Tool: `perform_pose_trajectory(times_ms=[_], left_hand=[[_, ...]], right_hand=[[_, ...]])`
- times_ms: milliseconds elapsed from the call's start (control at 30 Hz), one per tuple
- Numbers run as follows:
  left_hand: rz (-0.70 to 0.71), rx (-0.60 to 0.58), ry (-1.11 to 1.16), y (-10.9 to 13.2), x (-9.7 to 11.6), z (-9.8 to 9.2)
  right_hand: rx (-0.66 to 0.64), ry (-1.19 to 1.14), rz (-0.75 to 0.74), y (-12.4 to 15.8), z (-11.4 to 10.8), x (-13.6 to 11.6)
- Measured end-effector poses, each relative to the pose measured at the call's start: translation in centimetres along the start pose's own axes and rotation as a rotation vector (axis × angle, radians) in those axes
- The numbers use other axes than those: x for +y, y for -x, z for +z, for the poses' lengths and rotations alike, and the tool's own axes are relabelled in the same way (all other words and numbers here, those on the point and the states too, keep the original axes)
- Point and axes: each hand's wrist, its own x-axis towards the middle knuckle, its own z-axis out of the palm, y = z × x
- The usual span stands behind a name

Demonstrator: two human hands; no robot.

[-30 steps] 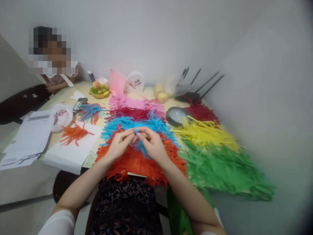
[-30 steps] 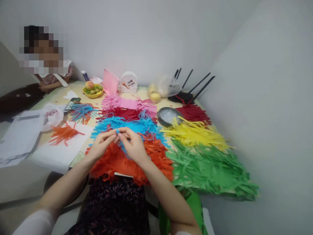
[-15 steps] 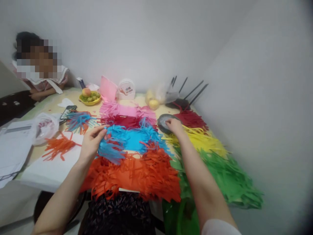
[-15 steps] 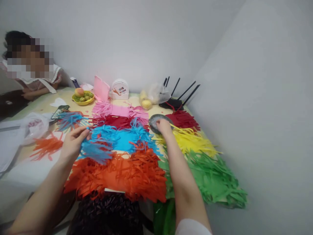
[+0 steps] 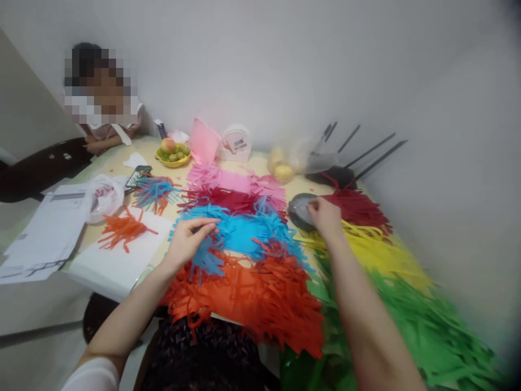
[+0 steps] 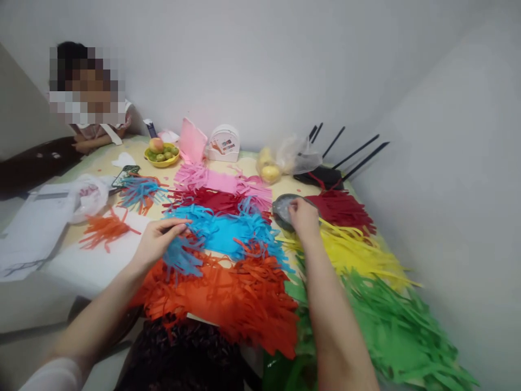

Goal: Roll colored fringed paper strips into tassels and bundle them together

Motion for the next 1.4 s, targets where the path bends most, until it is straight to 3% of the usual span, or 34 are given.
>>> perform_pose_trajectory(times_ms=[100,200,267,367,533,733,933,1033,1400], left_hand=[[0.06,0.019,-0.027,0.8,0.4,0.4],[0.088,0.017,-0.036,1.7,1.2,1.1],[0.112,0.007,-0.048,2.4,1.7,1.5],[0.152,0.014,-0.073,3.6,2.0,1.8],[0.178,0.039,-0.133,5.6,1.9,1.3],[0.32,0.031,-0.244,7.0,1.5,0.6],[0.202,0.049,0.023,8.0,1.6,0.9],[0.199,0.072,0.048,8.5,1.7,1.1],[0.055,0.042,0.167,9.0,1.6,1.2]], right_hand=[[0.013,-0.24,-0.088,5.3,-0.5,-4.8],[-0.188,-0.91,-0.222,12.0,-0.5,-10.6],[-0.288,-1.08,-0.242,15.4,-0.1,-13.6],[-0.261,-1.202,-0.213,18.2,1.1,-15.7],[-0.22,-1.281,-0.168,19.8,3.0,-15.9],[-0.228,-1.262,-0.172,21.2,2.4,-16.3],[-0.317,-1.331,-0.151,21.8,1.8,-16.2],[-0.403,-1.423,-0.146,22.1,2.0,-16.2],[-0.22,-1.241,-0.24,22.0,0.2,-16.0]])
